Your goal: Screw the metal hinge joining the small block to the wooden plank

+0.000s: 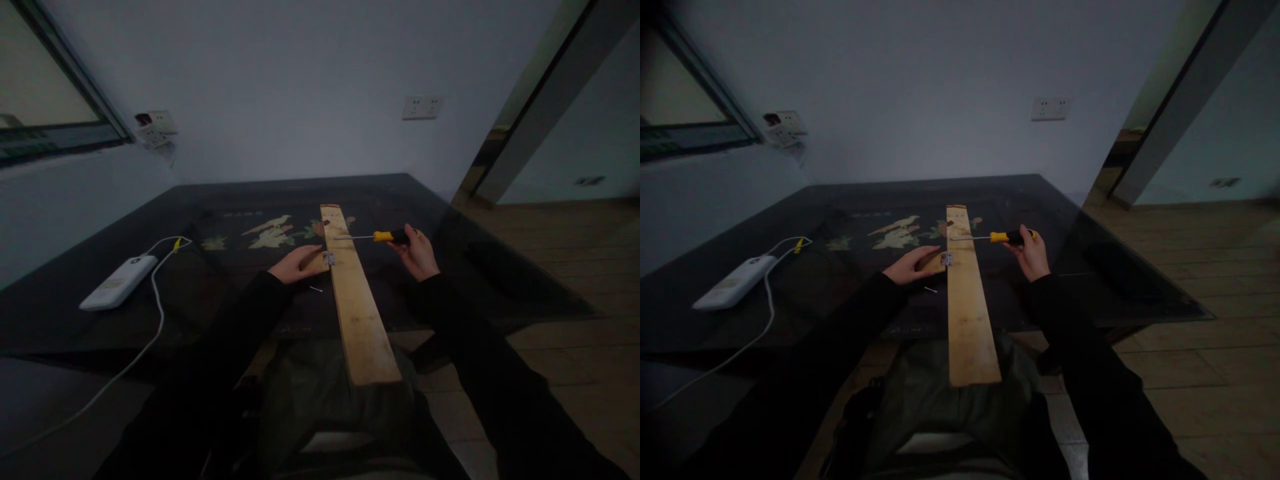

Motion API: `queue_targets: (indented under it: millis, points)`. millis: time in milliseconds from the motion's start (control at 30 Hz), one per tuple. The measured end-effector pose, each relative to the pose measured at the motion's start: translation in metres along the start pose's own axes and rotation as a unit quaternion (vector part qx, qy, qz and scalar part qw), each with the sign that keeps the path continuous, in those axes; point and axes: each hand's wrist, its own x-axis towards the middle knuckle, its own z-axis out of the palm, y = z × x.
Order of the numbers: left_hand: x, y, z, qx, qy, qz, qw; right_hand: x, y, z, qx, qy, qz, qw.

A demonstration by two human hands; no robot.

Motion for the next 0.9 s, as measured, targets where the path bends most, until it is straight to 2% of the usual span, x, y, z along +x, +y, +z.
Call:
queue_targets:
  millis: [200,233,333,500,800,900]
  points:
    - [-0.02,0.022,-0.012,0.006,0.083,0.046,0.995,-0.002,-0.001,0.002,0.033,0.0,0.014,0.999]
    - [-0.024,0.025,-0.013,-0.007,0.077,0.052,0.996,-0.003,-0.001,0.003,0.038,-0.007,0.011,0.999]
    - [-0.034,0.031,-0.014,-0.02,0.011,0.068,0.997,-0.004,-0.002,0.003,0.039,-0.015,0.009,0.999]
    - [-0.035,0.024,-0.012,0.005,-0.042,0.049,0.998,-0.005,-0.003,0.003,0.025,-0.018,0.003,1.0]
    - [-0.031,0.024,-0.009,0.001,-0.049,0.059,0.997,-0.005,-0.003,0.004,0.024,-0.011,0.007,1.0]
    - [-0.032,0.03,-0.01,-0.019,-0.021,0.031,0.999,-0.004,-0.002,0.004,0.021,-0.01,0.005,1.0]
